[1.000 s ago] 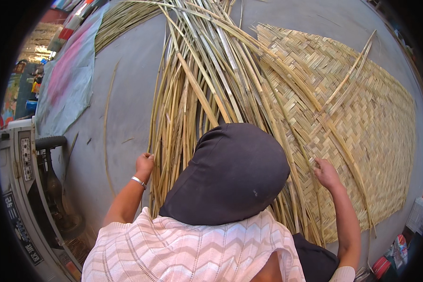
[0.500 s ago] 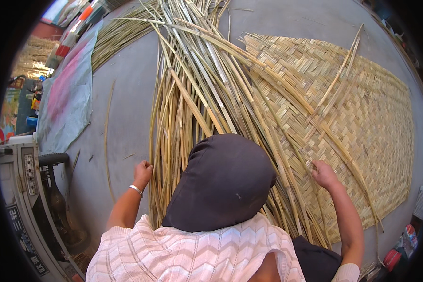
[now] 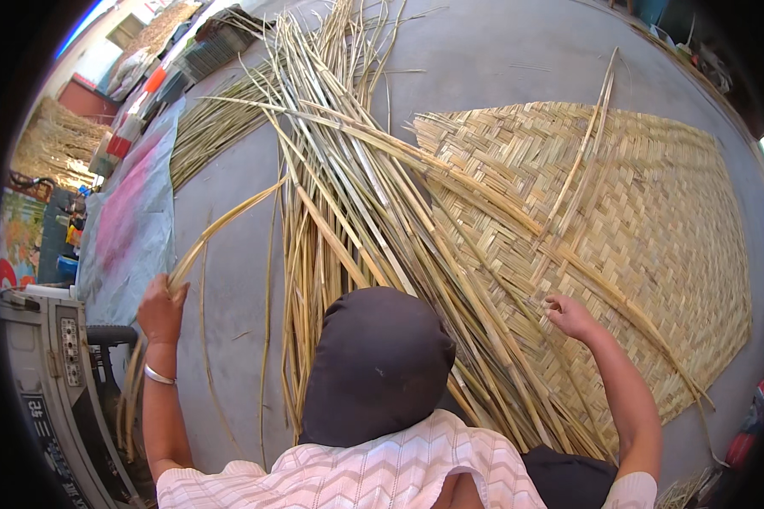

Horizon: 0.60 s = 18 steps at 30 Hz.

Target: The person weaves a large mat by hand, interlacing long dried palm strips into a partially completed mat on the floor. They repeatedly pick up strips, align them, and press them into the weave pattern.

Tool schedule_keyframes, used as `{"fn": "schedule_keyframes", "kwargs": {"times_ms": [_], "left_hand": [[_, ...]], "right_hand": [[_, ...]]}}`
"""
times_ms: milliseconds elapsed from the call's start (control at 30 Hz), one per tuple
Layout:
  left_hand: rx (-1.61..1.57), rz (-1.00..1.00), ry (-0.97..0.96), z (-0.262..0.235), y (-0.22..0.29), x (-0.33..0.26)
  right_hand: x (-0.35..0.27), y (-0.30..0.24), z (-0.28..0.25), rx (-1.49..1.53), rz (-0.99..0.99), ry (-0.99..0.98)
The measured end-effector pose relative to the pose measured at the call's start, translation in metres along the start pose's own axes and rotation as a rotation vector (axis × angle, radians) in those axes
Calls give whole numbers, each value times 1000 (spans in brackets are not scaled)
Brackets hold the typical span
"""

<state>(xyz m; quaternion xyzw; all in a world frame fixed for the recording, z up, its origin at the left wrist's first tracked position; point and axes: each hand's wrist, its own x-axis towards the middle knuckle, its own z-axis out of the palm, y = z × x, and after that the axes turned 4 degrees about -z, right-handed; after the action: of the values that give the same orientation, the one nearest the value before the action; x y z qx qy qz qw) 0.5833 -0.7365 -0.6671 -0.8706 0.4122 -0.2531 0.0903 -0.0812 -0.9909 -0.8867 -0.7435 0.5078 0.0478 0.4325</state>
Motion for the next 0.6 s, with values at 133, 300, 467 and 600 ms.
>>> {"fn": "schedule_keyframes", "kwargs": {"times_ms": [133, 300, 467, 600], "left_hand": [[351, 316, 288, -119, 52, 86], [353, 708, 763, -236, 168, 128], [53, 1208, 1124, -313, 289, 106], [-288, 1419, 1230, -365, 367, 67]], "right_hand": [[16, -43, -25, 222, -20, 70], [-4, -151, -84, 364, -374, 197], [-51, -243, -124, 524, -709, 411], [-82, -270, -129, 599, -769, 430]]}}
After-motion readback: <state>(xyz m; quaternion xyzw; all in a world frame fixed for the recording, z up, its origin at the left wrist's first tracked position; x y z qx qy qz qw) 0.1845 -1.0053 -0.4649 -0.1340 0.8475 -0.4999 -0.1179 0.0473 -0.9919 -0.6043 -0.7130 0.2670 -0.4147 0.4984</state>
